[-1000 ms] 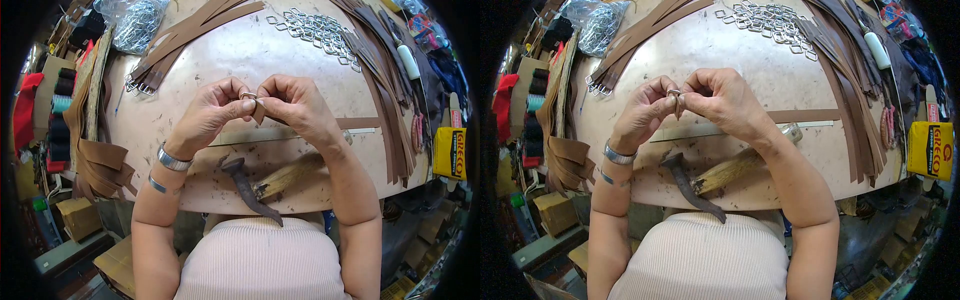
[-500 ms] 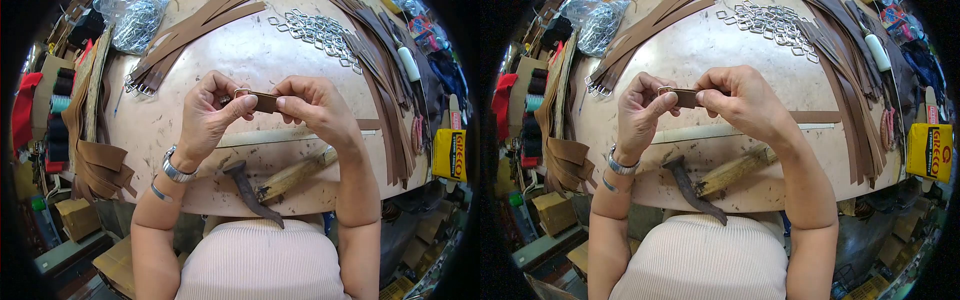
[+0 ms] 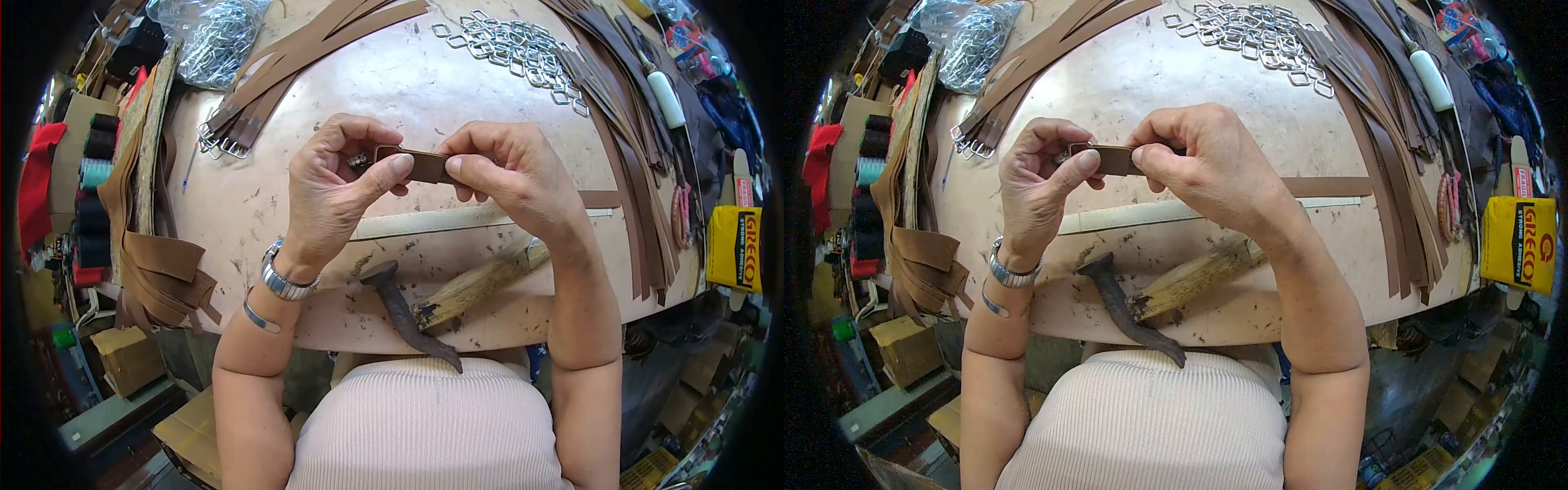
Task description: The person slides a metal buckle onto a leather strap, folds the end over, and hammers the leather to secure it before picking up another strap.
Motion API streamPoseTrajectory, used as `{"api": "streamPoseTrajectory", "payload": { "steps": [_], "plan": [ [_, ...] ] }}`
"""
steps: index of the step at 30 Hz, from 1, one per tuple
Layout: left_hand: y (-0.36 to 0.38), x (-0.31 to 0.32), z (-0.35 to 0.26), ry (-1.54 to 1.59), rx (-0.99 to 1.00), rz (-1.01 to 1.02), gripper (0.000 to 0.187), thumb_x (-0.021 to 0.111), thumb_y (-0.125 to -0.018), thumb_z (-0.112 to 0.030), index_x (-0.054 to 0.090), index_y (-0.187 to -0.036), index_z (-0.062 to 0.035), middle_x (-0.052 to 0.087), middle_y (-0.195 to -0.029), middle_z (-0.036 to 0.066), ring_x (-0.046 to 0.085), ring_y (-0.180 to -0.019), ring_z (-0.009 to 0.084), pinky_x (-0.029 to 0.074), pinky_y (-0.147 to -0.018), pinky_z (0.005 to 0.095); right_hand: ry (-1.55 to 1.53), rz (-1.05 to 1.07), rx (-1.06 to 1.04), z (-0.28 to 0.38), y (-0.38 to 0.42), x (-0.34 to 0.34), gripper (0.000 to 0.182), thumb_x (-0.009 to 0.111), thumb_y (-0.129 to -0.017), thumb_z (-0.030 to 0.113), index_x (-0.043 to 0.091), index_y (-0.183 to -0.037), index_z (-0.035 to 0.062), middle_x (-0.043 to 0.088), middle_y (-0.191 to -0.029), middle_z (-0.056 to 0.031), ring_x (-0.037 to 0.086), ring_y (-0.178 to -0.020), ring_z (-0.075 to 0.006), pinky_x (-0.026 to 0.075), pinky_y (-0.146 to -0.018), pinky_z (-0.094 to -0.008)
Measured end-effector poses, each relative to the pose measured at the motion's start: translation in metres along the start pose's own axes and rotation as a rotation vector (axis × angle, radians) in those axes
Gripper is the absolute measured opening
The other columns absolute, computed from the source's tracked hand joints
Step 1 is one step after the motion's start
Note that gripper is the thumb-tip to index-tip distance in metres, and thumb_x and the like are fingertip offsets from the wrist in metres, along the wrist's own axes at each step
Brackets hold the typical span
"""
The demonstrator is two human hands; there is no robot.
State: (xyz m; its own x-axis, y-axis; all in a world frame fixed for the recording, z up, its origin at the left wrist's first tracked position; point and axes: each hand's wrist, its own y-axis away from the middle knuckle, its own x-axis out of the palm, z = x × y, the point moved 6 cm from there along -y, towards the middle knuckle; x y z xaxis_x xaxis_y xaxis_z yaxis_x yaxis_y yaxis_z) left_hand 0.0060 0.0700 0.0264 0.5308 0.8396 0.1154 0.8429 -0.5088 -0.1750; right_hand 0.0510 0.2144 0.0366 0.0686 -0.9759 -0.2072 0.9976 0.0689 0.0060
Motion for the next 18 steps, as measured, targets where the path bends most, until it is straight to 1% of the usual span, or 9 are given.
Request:
{"api": "streamPoseTrajectory", "payload": {
  "steps": [6,9,18],
  "plan": [
    [-0.0007,-0.0006,0.0017,0.006,-0.004,0.004,0.018,0.062,-0.078,-0.002,0.051,-0.091,0.0005,0.058,-0.08,0.007,0.059,-0.065,0.0112,0.052,-0.057,0.0231,0.006,-0.01,0.003,0.0002,0.0004,-0.0002,0.017,0.051,-0.077,0.009,0.063,-0.08,-0.0018,0.055,-0.055,-0.0015,0.046,-0.05,-0.0044,0.036,-0.044,-0.0201],
    [-0.001,-0.0006,0.0035,0.022,-0.035,0.009,0.018,0.062,-0.078,-0.001,0.051,-0.092,0.0023,0.057,-0.081,0.008,0.059,-0.068,0.0121,0.052,-0.06,0.0225,0.015,-0.01,0.001,0.0004,0.0003,0.0002,0.017,0.051,-0.077,0.009,0.064,-0.08,-0.0017,0.055,-0.055,-0.0015,0.046,-0.049,-0.0042,0.036,-0.044,-0.0201],
    [-0.002,-0.001,0.0087,0.124,-0.068,0.009,0.015,0.061,-0.078,-0.001,0.051,-0.09,0.0011,0.058,-0.078,0.008,0.059,-0.067,0.0115,0.052,-0.059,0.0232,-0.015,-0.004,0.0,-0.0008,-0.0004,0.0012,0.016,0.052,-0.078,0.009,0.063,-0.079,-0.0019,0.054,-0.055,-0.0007,0.046,-0.05,-0.0042,0.036,-0.045,-0.0201]
  ]
}}
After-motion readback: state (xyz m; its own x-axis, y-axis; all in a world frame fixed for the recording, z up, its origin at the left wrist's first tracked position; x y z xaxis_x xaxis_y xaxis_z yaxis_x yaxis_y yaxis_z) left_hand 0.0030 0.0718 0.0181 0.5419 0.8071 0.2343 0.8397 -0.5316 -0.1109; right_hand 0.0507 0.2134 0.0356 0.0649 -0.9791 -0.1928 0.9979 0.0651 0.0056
